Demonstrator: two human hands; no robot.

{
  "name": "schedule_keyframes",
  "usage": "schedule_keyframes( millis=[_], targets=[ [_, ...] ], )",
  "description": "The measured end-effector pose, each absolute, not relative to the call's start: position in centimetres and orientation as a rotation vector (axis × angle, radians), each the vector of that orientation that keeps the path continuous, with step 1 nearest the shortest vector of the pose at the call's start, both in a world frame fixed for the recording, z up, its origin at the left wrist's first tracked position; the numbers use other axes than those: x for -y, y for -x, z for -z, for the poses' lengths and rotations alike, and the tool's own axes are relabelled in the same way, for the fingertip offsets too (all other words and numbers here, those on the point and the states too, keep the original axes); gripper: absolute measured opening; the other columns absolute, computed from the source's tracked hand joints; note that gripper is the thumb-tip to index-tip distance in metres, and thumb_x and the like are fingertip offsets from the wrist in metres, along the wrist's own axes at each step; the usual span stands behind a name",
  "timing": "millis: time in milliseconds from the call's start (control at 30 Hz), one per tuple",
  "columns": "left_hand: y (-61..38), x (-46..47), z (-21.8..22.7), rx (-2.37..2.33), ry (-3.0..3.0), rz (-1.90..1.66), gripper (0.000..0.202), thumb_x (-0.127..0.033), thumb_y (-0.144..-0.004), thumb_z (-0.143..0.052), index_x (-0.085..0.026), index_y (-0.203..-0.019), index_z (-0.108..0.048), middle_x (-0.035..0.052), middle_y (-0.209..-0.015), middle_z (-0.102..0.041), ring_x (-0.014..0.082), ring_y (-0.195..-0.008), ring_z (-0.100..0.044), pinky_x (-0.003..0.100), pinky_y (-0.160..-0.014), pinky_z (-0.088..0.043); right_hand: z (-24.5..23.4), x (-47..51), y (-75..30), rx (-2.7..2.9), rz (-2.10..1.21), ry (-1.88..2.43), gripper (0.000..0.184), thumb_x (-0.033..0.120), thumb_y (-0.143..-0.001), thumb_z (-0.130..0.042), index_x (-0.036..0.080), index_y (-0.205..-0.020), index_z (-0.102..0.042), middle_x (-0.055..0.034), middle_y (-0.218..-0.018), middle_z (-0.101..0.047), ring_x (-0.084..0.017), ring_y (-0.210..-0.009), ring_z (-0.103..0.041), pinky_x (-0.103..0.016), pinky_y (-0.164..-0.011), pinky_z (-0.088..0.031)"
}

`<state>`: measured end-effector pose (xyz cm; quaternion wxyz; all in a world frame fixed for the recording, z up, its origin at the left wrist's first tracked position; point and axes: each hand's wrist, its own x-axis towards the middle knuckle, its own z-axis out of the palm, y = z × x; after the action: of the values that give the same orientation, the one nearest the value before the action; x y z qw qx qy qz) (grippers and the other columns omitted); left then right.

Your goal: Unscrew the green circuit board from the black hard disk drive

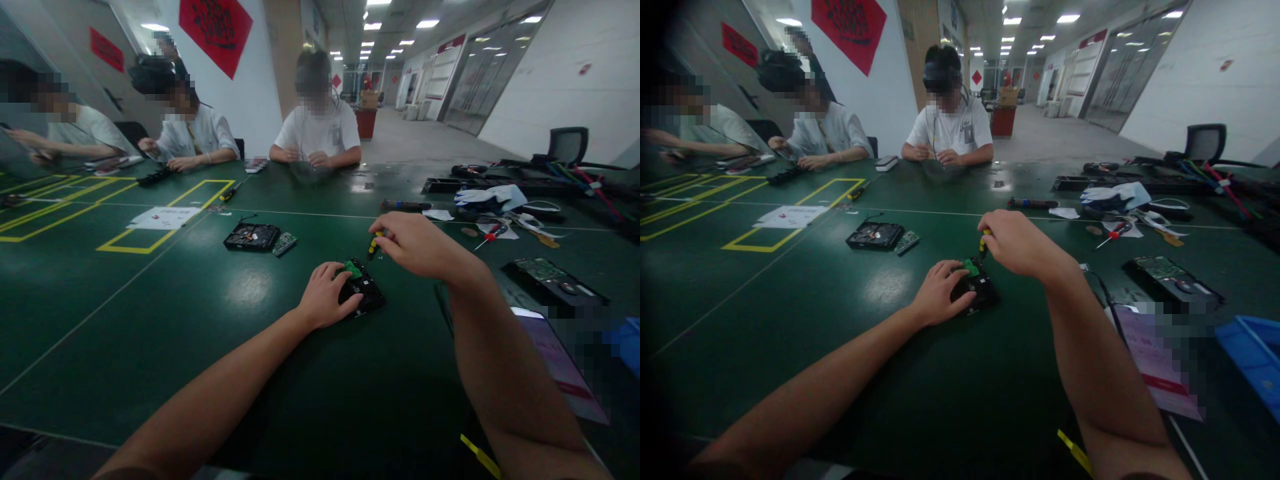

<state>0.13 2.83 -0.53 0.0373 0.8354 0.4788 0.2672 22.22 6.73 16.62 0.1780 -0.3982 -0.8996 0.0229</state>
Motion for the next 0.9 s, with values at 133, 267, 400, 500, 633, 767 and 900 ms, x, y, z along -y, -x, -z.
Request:
schedule_keyframes(
  millis=[133,267,400,500,633,767,900],
  targets=[
    [-0.12,-2.85,0.58,-1.479,-2.563,-0.831,0.056,-0.060,-0.096,-0.062,-0.020,-0.136,-0.066,0.0143,-0.141,-0.059,0.0350,-0.137,-0.049,0.055,-0.120,-0.041,-16.59,-6.83,-22.07,2.583,-0.044,1.058,0.020,0.026,-0.099,-0.058,0.018,-0.105,-0.076,-0.0111,-0.104,-0.076,-0.025,-0.090,-0.069,-0.037,-0.084,-0.049],
    [-0.13,-2.78,0.44,-1.467,-2.553,-0.840,0.056,-0.060,-0.096,-0.062,-0.020,-0.135,-0.067,0.0143,-0.140,-0.059,0.0350,-0.137,-0.050,0.055,-0.119,-0.041,-16.44,-7.11,-22.14,2.596,-0.053,1.018,0.021,0.018,-0.097,-0.056,0.020,-0.106,-0.075,-0.0093,-0.109,-0.077,-0.026,-0.101,-0.069,-0.038,-0.092,-0.048],
    [-0.16,-2.77,0.41,-1.470,-2.552,-0.832,0.056,-0.060,-0.096,-0.062,-0.020,-0.135,-0.067,0.0143,-0.140,-0.060,0.0351,-0.136,-0.050,0.055,-0.119,-0.041,-16.55,-6.99,-22.15,2.570,-0.078,1.044,0.027,0.013,-0.095,-0.056,0.019,-0.115,-0.074,-0.0092,-0.115,-0.078,-0.025,-0.103,-0.071,-0.037,-0.093,-0.048],
    [-0.18,-2.78,0.47,-1.479,-2.547,-0.844,0.057,-0.061,-0.097,-0.061,-0.019,-0.135,-0.067,0.0146,-0.140,-0.060,0.0349,-0.137,-0.050,0.055,-0.120,-0.040,-16.76,-6.80,-22.09,2.547,-0.076,1.132,0.017,0.021,-0.094,-0.064,0.018,-0.107,-0.074,-0.0097,-0.105,-0.078,-0.024,-0.089,-0.070,-0.036,-0.082,-0.048],
    [-0.17,-2.73,0.46,-1.464,-2.545,-0.841,0.055,-0.061,-0.098,-0.060,-0.021,-0.135,-0.067,0.0136,-0.140,-0.059,0.0344,-0.137,-0.050,0.055,-0.120,-0.041,-16.69,-6.93,-22.10,2.528,-0.074,1.162,0.015,0.030,-0.095,-0.068,0.017,-0.102,-0.074,-0.0095,-0.099,-0.077,-0.023,-0.082,-0.068,-0.036,-0.076,-0.046],
    [-0.16,-2.71,0.48,-1.473,-2.550,-0.843,0.055,-0.060,-0.097,-0.061,-0.020,-0.135,-0.067,0.0141,-0.140,-0.059,0.0345,-0.137,-0.050,0.054,-0.120,-0.041,-16.30,-7.19,-22.24,2.537,-0.095,1.062,0.015,0.023,-0.095,-0.065,0.019,-0.105,-0.075,-0.0080,-0.102,-0.077,-0.022,-0.086,-0.068,-0.035,-0.081,-0.047],
    [-0.20,-2.72,0.56,-1.483,-2.556,-0.839,0.055,-0.059,-0.098,-0.060,-0.020,-0.135,-0.066,0.0146,-0.142,-0.058,0.0352,-0.137,-0.049,0.055,-0.119,-0.041,-16.16,-7.23,-22.16,2.537,-0.092,1.054,0.016,0.023,-0.096,-0.064,0.020,-0.107,-0.076,-0.0073,-0.101,-0.077,-0.022,-0.087,-0.068,-0.035,-0.083,-0.047]
  ],
)
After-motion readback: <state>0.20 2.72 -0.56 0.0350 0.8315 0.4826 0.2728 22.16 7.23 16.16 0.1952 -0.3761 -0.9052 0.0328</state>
